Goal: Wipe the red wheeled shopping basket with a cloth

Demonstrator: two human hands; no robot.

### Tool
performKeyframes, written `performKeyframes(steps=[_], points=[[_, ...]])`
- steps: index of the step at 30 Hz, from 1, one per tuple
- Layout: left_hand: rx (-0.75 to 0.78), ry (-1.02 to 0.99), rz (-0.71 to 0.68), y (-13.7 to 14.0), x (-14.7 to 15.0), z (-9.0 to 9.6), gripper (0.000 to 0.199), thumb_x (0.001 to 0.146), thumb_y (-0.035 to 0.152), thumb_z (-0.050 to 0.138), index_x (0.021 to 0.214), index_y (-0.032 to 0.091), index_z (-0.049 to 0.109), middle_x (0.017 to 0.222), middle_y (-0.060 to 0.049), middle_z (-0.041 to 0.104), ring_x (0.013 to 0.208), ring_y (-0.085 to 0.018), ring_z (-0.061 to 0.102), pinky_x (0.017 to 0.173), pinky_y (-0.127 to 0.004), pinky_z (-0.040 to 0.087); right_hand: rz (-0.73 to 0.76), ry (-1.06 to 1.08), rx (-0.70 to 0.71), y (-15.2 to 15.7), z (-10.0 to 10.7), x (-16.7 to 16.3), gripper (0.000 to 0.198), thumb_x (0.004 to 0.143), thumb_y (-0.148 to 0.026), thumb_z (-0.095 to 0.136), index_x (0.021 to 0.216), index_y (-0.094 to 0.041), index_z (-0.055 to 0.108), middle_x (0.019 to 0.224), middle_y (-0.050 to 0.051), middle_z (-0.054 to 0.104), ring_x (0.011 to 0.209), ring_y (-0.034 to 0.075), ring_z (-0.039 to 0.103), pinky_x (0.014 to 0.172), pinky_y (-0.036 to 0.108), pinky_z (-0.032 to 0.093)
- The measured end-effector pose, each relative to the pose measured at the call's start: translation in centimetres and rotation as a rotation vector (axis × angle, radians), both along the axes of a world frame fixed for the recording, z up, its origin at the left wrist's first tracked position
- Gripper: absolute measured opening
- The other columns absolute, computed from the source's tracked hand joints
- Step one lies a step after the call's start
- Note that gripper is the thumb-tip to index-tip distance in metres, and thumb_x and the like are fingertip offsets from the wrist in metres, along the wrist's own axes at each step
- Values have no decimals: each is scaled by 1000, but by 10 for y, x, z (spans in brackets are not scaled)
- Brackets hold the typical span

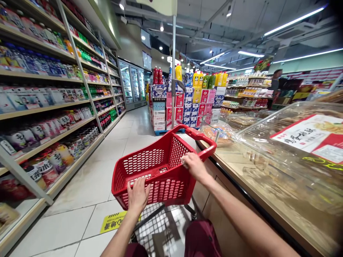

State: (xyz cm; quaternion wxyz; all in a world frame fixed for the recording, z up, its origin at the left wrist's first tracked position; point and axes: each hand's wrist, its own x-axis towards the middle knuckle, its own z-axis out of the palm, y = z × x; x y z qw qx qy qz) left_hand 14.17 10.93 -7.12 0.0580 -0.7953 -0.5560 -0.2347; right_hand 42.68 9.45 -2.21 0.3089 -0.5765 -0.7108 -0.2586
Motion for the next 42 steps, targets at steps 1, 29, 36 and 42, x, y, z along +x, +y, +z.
performKeyframes(steps=[1,29,36,42], points=[[-3,-4,21,0,1,3,33,84,35,34,104,18,53,106,-9,62,102,-22,52,100,-51,21,-52,30,27,-4,11,25,26,87,-20,39,94,-17,63,100,9,58,96,19,51,85,33,39],[-159,45,26,17,-4,22,29,79,32,35,95,25,59,104,-3,65,101,-19,55,85,-35,32,63,-212,-88,3,26,43,22,87,-21,44,102,-26,60,109,3,59,101,13,51,90,27,39],[-136,35,73,11,6,24,31,83,32,31,92,24,60,100,-3,67,98,-19,56,89,-38,30,-172,-23,69,7,-9,22,31,83,-10,45,108,-20,60,122,8,53,120,20,39,99,40,34],[-149,25,6,1,1,17,34,85,26,31,110,22,54,118,-5,58,112,-18,49,98,-40,27,59,3,8,-1,-21,8,35,87,-10,35,110,-21,59,120,5,55,120,17,39,102,40,31]])
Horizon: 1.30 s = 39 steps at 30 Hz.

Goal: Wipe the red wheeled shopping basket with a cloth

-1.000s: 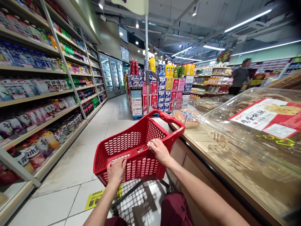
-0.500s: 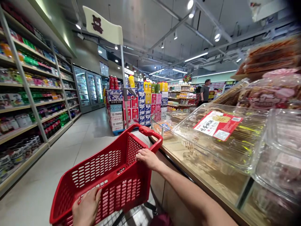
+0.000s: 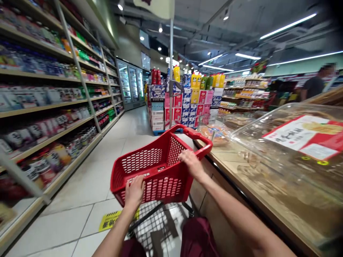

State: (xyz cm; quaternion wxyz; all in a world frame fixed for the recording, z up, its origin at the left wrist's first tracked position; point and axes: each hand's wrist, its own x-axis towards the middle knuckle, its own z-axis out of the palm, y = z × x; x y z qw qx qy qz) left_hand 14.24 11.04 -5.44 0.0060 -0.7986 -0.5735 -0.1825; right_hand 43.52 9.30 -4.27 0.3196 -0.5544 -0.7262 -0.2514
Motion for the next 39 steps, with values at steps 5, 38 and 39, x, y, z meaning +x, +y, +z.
performKeyframes(steps=[5,38,39], points=[[-11,20,51,-2,3,-9,37,86,25,28,115,20,51,123,-6,55,118,-19,44,102,-44,23,-9,158,94,4,-19,-27,37,89,-11,31,114,-19,56,122,7,52,124,16,33,107,42,25],[-161,-176,85,-3,-60,-20,63,62,2,37,124,13,40,134,-8,42,129,-18,28,108,-40,17,305,112,-25,-12,-76,-173,33,84,-11,45,113,-24,55,100,7,54,98,19,45,87,36,41],[-168,-213,79,-2,-62,-19,64,62,1,36,124,14,39,134,-8,42,128,-17,29,108,-40,17,303,131,2,-8,-71,-178,34,85,-12,43,115,-24,54,102,8,53,100,19,44,89,38,40]])
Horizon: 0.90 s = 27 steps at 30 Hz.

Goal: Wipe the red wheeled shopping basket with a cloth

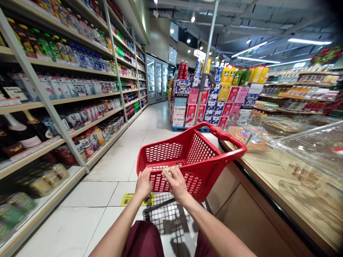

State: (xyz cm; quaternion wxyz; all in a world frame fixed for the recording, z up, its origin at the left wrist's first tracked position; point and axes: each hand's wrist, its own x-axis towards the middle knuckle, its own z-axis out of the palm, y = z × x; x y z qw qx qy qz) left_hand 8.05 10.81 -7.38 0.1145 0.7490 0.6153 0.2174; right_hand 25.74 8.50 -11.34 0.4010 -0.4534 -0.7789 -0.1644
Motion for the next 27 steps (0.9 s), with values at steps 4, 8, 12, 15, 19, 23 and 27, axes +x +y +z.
performKeyframes(steps=[4,8,12,15,19,23,27], points=[[-84,-190,-30,4,-16,5,72,61,0,33,131,17,29,127,-5,51,120,-12,41,103,-32,28,25,-80,-26,4,-7,-16,29,85,-13,45,110,-22,56,100,8,55,98,20,45,83,34,43],[-236,-449,-51,10,-32,10,75,59,0,31,133,16,25,119,-4,58,112,-11,49,97,-29,35,47,-120,-99,-4,-24,-35,21,84,-15,49,101,-23,59,94,5,57,92,18,46,73,28,45],[-283,-697,-60,15,-37,13,79,59,1,31,135,15,17,115,-4,60,109,-10,52,95,-28,38,60,-27,-3,7,-3,-64,28,86,-19,47,113,-23,53,104,6,55,99,19,44,86,34,40],[-315,-743,-58,16,-38,13,82,59,-2,29,137,17,13,117,-4,59,110,-9,51,94,-27,39,55,-102,4,11,-8,-77,25,84,-19,49,109,-21,56,99,7,56,95,19,45,83,35,42],[-281,-493,-32,13,-34,12,78,61,-4,29,134,20,20,120,-2,56,109,-8,52,90,-23,40,59,-168,-81,4,-26,-67,16,82,-18,53,96,-21,61,90,5,57,88,18,47,73,30,46],[-165,-47,-5,8,-18,17,70,64,-2,30,132,19,28,120,-3,57,108,-9,52,89,-22,40,8,-30,4,6,0,-38,28,85,-16,47,110,-22,56,102,7,55,96,19,46,82,34,43],[-87,211,-57,2,-1,25,58,67,3,36,122,19,43,122,-6,55,113,-16,48,95,-29,34,-34,-66,30,3,1,-6,30,83,-12,46,110,-22,57,104,8,55,101,20,45,88,37,41]])
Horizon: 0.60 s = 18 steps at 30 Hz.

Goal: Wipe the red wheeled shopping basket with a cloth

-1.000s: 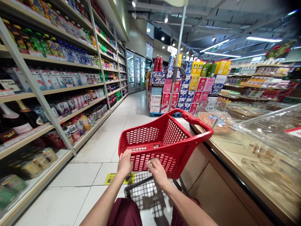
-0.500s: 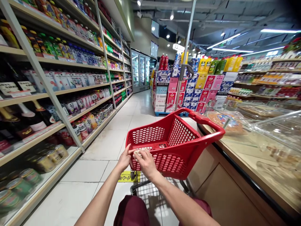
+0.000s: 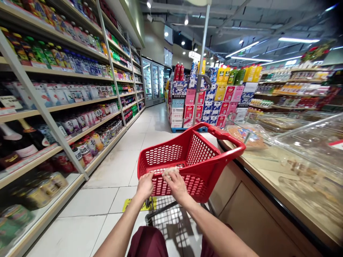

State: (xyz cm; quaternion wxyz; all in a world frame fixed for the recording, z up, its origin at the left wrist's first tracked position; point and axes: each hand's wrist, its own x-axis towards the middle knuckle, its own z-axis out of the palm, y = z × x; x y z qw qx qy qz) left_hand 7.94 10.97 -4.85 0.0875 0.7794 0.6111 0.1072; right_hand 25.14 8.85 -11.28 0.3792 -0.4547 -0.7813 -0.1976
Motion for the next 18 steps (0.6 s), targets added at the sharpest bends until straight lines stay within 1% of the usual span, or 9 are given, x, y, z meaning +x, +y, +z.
performKeyframes(steps=[2,4,7,9,10,12,14,15,18], points=[[2,29,-18,-2,5,3,56,66,6,39,121,17,44,122,-9,54,115,-18,45,98,-33,32,5,-47,-46,-7,-12,12,26,82,-12,48,103,-22,60,100,7,57,99,20,46,85,35,43],[-7,63,-8,-3,10,5,56,66,7,41,121,16,44,120,-12,54,115,-22,45,98,-40,30,4,-37,-74,-13,-16,22,24,82,-12,49,101,-22,61,99,7,57,99,19,46,83,34,44],[-6,86,10,-3,25,6,57,67,8,37,124,16,41,129,-13,46,121,-24,39,100,-49,25,-30,45,-10,-10,-3,34,30,84,-13,45,110,-22,57,104,8,54,104,20,43,88,37,41],[1,88,-34,-3,39,5,62,67,6,35,128,18,35,137,-10,37,127,-22,30,103,-49,21,-78,69,25,-7,4,44,33,84,-13,44,113,-23,56,107,8,53,105,21,43,90,38,39],[4,90,-61,-4,45,4,65,66,5,35,129,19,33,139,-8,34,129,-21,26,104,-48,19,-99,58,18,-7,3,49,32,83,-12,45,111,-23,57,106,8,54,104,21,44,88,37,40],[15,99,-100,-6,54,2,65,66,5,34,130,18,33,138,-8,36,129,-22,25,105,-49,17,-117,10,-36,-11,-4,60,29,80,-11,49,103,-23,61,100,7,57,97,20,47,81,34,44],[34,106,-90,-7,58,1,63,66,4,34,128,17,36,136,-8,39,128,-22,28,105,-49,17,-108,-20,-90,-18,-12,70,27,78,-10,52,98,-23,63,94,6,58,91,19,48,76,31,45],[44,109,-78,-7,60,1,62,67,4,33,127,16,37,135,-9,41,127,-22,29,105,-49,17,-103,-13,-94,-21,-13,74,27,78,-10,52,98,-23,63,94,6,58,91,19,48,77,31,45],[66,111,-38,-5,65,0,58,68,6,34,125,15,39,133,-11,43,126,-23,31,104,-51,17,-110,66,7,-20,1,81,31,81,-12,47,107,-24,60,102,7,55,98,19,46,87,36,41]])
